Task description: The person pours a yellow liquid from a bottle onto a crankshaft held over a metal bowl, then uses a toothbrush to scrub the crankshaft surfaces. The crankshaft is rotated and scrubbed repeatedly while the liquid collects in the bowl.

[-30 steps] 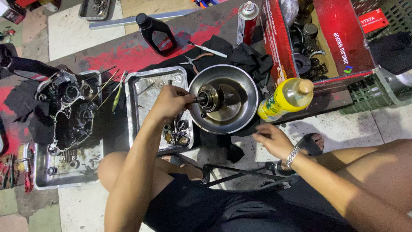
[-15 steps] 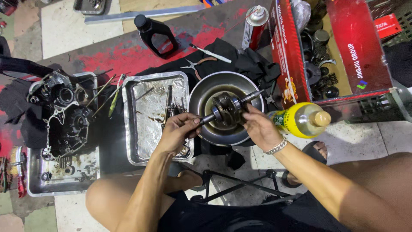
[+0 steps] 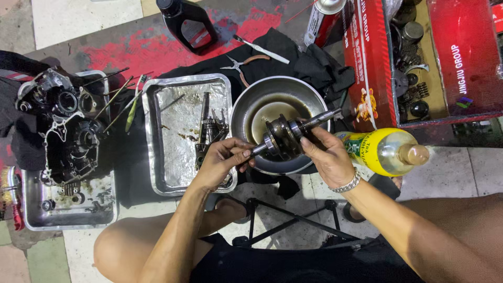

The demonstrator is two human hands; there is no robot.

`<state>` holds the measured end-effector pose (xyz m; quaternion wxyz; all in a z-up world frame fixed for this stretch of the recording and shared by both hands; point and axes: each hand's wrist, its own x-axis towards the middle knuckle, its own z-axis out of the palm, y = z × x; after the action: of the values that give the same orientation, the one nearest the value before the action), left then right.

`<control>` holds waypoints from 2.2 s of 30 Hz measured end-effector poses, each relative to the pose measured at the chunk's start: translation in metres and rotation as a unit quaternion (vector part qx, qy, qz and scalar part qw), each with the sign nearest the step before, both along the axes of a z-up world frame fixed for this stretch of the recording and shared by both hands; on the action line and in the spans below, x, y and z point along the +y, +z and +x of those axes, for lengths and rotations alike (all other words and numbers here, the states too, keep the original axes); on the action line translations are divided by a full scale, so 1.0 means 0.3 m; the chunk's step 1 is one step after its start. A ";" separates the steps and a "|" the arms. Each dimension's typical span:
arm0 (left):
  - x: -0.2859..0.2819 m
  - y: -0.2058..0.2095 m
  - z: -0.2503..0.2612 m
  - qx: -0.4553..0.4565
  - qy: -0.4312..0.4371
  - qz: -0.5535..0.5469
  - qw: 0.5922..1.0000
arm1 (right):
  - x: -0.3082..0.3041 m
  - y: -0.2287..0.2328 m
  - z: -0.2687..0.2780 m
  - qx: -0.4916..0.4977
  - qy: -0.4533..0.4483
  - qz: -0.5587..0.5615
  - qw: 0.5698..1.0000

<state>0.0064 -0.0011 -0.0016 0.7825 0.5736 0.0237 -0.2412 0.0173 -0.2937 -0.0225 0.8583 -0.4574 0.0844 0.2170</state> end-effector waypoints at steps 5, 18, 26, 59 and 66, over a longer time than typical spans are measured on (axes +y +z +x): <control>-0.009 -0.007 0.016 0.000 -0.026 0.041 0.999 | -0.008 0.011 0.016 -0.056 0.005 -0.065 0.996; -0.093 -0.121 0.034 0.019 -0.064 -0.017 0.998 | -0.009 0.243 0.073 -0.319 0.064 -0.361 0.874; -0.115 -0.140 0.021 0.007 -0.074 -0.103 0.992 | -0.017 0.331 0.083 -0.303 0.055 -0.342 0.888; -0.009 0.039 0.012 -0.076 0.041 0.186 0.979 | 0.018 0.356 0.097 -0.433 0.054 -0.623 0.649; -0.002 0.072 -0.002 -0.081 0.053 0.208 0.973 | 0.039 0.320 0.093 -0.449 0.040 -0.614 0.647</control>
<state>0.0057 -0.0016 0.0200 0.6568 0.7395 0.0407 -0.1421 0.0450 -0.2819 0.0735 0.3037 -0.9243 -0.2160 -0.0828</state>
